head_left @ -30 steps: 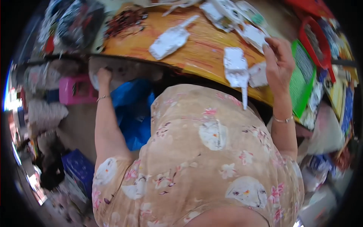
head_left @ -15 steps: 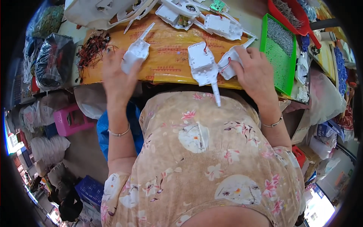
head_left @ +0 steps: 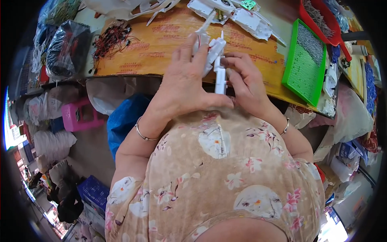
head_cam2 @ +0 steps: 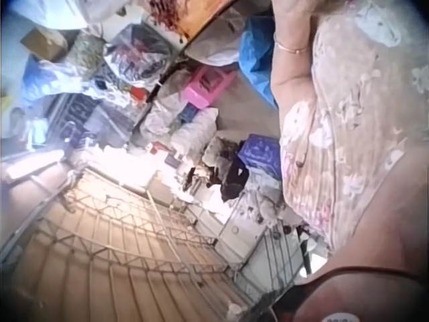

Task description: Assembling small electronic circuit boards into white plastic housings.

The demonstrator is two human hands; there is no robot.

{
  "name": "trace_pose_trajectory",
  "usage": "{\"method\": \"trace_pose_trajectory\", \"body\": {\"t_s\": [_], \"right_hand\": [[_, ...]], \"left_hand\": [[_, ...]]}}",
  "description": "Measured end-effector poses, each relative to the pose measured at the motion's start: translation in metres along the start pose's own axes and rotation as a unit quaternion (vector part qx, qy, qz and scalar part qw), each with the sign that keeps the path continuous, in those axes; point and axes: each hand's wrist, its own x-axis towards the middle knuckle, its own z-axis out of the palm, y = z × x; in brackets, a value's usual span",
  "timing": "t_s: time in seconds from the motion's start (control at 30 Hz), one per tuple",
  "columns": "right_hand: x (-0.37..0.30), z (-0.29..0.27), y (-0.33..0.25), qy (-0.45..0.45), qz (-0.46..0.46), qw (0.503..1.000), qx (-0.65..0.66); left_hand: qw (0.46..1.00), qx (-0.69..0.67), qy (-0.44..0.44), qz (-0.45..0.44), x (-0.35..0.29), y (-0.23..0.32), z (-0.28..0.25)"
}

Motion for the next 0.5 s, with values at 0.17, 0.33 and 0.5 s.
{"method": "trace_pose_trajectory", "body": {"t_s": [0.17, 0.33, 0.5], "right_hand": [[0.016, 0.015, -0.005, -0.023, -0.128, 0.991, 0.025], [0.027, 0.025, -0.025, -0.078, -0.100, 0.973, 0.193], [0.029, 0.010, -0.042, -0.020, -0.089, 0.984, 0.154]], "left_hand": [[0.991, -0.084, 0.092, -0.041, -0.001, -0.017, 0.007], [0.901, -0.382, 0.117, -0.168, -0.022, -0.054, 0.001], [0.829, -0.526, 0.132, -0.134, -0.072, -0.084, -0.053]]}}
